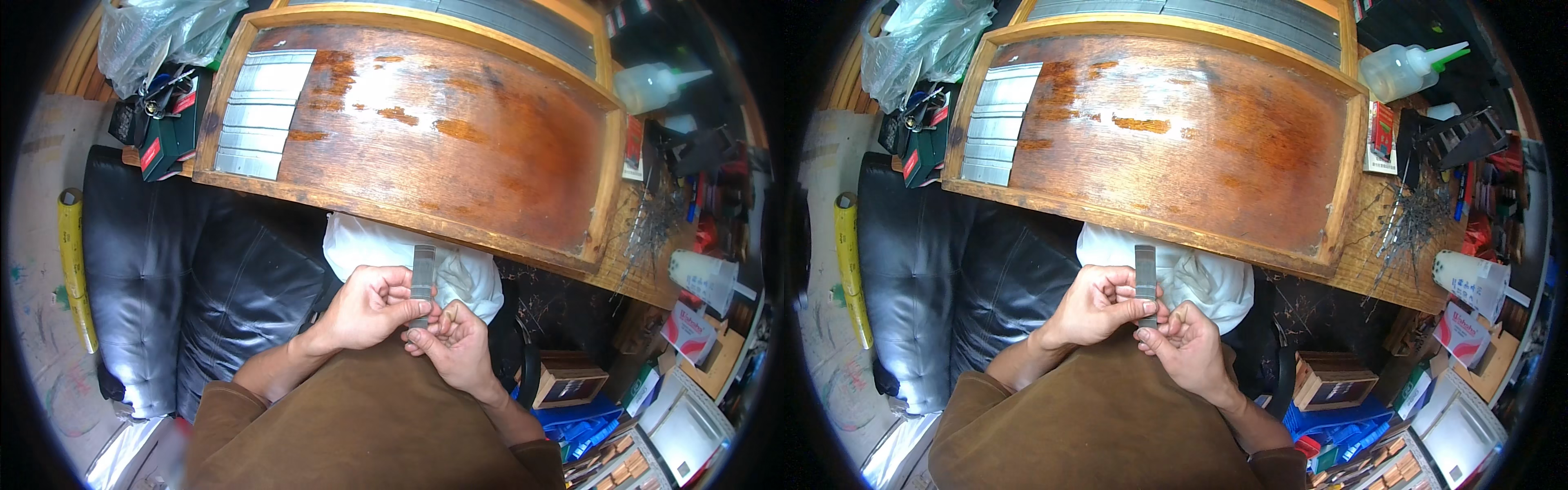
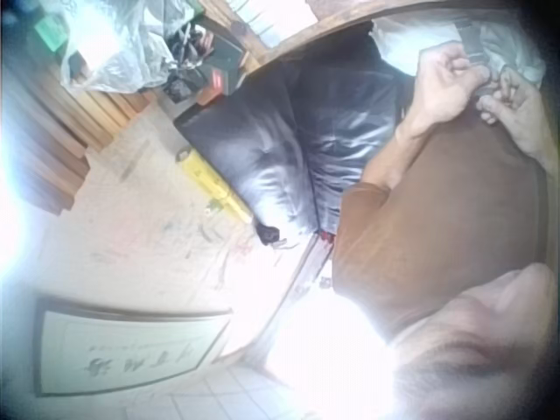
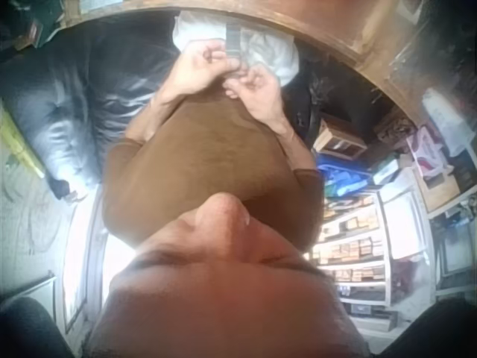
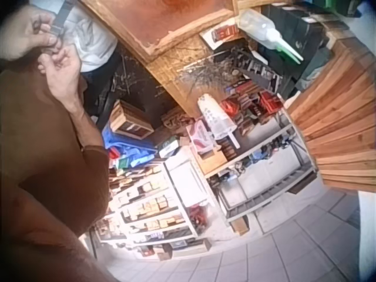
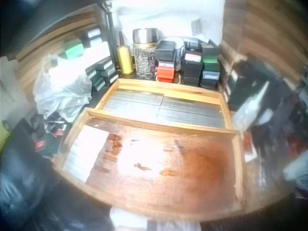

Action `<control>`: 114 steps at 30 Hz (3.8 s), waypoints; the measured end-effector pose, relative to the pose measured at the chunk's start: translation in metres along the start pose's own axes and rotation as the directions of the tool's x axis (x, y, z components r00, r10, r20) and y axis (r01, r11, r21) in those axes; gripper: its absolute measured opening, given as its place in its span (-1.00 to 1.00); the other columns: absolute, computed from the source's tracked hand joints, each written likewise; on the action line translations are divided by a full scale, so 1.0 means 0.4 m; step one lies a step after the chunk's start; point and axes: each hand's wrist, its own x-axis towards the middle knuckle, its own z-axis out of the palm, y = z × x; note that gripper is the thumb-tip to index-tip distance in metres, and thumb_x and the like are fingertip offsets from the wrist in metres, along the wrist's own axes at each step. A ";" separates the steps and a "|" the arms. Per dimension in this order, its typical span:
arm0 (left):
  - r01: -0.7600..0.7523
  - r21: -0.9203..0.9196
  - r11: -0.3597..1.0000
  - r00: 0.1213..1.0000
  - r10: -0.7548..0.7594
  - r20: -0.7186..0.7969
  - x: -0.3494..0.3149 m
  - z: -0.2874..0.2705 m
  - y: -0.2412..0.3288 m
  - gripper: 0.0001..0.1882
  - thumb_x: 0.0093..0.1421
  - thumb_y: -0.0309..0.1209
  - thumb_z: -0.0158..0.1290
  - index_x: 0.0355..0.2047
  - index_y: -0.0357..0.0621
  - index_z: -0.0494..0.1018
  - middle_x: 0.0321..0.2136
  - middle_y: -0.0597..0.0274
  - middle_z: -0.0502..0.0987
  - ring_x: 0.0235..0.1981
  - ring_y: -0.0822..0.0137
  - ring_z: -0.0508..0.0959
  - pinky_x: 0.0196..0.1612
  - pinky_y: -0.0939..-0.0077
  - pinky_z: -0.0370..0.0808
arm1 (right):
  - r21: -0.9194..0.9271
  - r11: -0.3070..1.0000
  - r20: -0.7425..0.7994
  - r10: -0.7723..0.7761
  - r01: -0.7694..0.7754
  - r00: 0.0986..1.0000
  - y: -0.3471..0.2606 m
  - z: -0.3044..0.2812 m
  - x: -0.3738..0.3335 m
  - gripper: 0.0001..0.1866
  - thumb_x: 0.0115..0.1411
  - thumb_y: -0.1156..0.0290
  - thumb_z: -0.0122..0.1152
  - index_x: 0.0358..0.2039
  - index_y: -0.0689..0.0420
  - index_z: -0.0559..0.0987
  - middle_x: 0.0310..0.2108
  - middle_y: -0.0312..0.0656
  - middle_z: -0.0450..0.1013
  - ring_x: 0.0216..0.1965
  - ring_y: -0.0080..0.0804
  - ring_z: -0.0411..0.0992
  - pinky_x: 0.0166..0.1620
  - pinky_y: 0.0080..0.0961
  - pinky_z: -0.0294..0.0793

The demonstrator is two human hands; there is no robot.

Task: The person handles a metal watch strap and small metal pins. They insert a pin into the strap links, manipulate the components with both hands, and repeatedly adjust the pin and links over the course of the clip.

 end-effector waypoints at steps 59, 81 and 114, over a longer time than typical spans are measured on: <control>0.073 -0.296 0.952 0.990 -0.033 0.138 -0.017 0.015 0.007 -0.67 0.35 -0.59 0.03 0.09 -0.51 0.50 -0.03 -0.15 0.65 -0.06 0.09 0.69 0.06 0.24 0.62 | 0.510 0.764 0.533 0.080 -0.395 0.842 0.061 -0.099 0.041 -0.66 0.31 0.59 0.31 0.05 0.07 0.47 -0.27 -0.11 0.61 -0.31 -0.35 0.63 -0.34 -0.46 0.67; -0.117 -0.084 0.990 0.987 0.106 -0.119 -0.005 0.018 -0.052 -0.74 0.30 -0.66 0.19 -0.01 -0.42 0.54 -0.18 -0.04 0.70 -0.14 0.30 0.71 -0.03 0.42 0.69 | -0.671 0.729 -0.033 -0.212 0.135 0.977 -0.035 -0.005 -0.001 -0.63 0.22 0.63 0.39 -0.55 0.18 0.33 -0.62 -0.15 0.51 -0.47 -0.48 0.62 -0.40 -0.53 0.58; 0.228 0.096 0.969 0.972 -0.233 0.036 0.103 0.023 0.100 -0.83 0.36 -0.42 0.21 -0.18 -0.31 0.58 -0.33 0.13 0.72 -0.31 0.38 0.73 -0.40 0.68 0.56 | -0.516 0.758 0.078 -0.423 0.399 0.903 0.015 0.009 -0.042 -0.92 0.16 0.65 0.43 -0.34 0.29 0.66 -0.30 -0.04 0.69 -0.28 -0.30 0.69 -0.19 -0.48 0.66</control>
